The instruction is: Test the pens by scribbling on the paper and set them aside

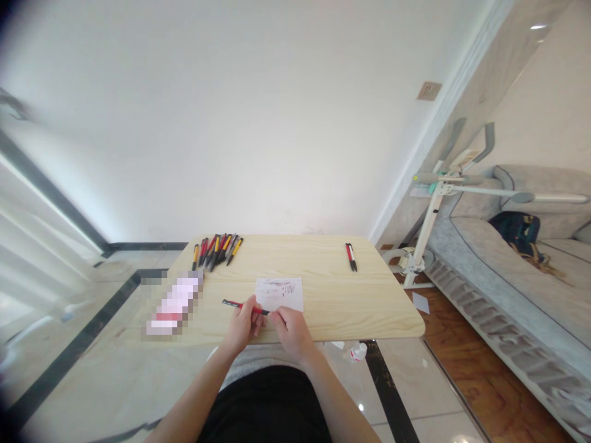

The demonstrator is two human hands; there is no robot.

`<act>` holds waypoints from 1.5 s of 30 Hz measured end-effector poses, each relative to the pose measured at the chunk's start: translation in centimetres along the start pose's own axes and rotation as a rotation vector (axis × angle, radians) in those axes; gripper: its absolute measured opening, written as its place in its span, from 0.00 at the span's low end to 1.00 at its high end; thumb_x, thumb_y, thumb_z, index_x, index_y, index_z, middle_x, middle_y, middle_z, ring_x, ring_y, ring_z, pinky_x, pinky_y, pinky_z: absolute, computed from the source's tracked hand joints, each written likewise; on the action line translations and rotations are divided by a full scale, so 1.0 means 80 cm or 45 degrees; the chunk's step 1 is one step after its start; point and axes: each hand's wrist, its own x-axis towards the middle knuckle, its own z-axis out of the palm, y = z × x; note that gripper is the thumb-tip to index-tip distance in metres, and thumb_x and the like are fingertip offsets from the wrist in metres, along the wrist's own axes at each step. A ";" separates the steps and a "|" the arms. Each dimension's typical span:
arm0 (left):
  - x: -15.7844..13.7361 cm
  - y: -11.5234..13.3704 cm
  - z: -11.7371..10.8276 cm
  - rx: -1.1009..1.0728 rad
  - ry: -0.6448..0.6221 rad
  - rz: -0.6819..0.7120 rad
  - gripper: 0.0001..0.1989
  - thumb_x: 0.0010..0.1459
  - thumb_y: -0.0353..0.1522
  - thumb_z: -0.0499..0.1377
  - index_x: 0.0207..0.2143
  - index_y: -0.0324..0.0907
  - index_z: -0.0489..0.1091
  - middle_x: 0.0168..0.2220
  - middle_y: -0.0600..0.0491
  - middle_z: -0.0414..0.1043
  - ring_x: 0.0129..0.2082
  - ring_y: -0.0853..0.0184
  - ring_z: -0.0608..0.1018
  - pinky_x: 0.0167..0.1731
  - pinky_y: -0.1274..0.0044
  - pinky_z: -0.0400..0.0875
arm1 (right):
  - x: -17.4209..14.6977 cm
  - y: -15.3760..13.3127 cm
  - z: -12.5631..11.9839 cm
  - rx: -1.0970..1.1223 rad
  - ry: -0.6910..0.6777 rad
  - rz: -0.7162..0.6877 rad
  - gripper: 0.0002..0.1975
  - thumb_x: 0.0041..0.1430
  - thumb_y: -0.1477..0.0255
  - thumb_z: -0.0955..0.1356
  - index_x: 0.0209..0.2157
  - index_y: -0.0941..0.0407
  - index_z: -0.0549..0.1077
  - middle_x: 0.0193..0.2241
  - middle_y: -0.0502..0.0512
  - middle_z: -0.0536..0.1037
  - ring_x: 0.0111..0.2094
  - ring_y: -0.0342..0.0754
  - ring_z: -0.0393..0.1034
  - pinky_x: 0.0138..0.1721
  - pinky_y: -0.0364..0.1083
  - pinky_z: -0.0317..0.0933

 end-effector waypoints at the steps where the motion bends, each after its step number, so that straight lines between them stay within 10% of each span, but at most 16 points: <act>1: 0.000 0.000 -0.001 0.005 -0.010 0.003 0.23 0.54 0.42 0.46 0.10 0.43 0.52 0.06 0.59 0.51 0.08 0.73 0.61 0.17 0.78 0.61 | 0.002 0.002 0.001 0.053 -0.011 0.034 0.19 0.58 0.60 0.57 0.20 0.57 0.64 0.17 0.48 0.65 0.21 0.41 0.57 0.24 0.41 0.49; 25: -0.008 0.009 -0.001 0.180 -0.050 0.288 0.22 0.54 0.39 0.47 0.10 0.43 0.51 0.15 0.55 0.57 0.21 0.70 0.64 0.27 0.77 0.60 | -0.002 0.010 0.008 0.271 0.026 0.157 0.22 0.59 0.59 0.55 0.19 0.57 0.64 0.15 0.48 0.63 0.19 0.41 0.59 0.23 0.40 0.53; 45: -0.004 -0.011 -0.002 -0.060 -0.026 0.022 0.23 0.52 0.42 0.49 0.10 0.43 0.47 0.09 0.62 0.42 0.11 0.77 0.48 0.14 0.78 0.40 | -0.002 0.013 0.008 0.241 0.049 0.132 0.21 0.60 0.61 0.56 0.18 0.57 0.62 0.14 0.46 0.62 0.19 0.40 0.58 0.23 0.40 0.52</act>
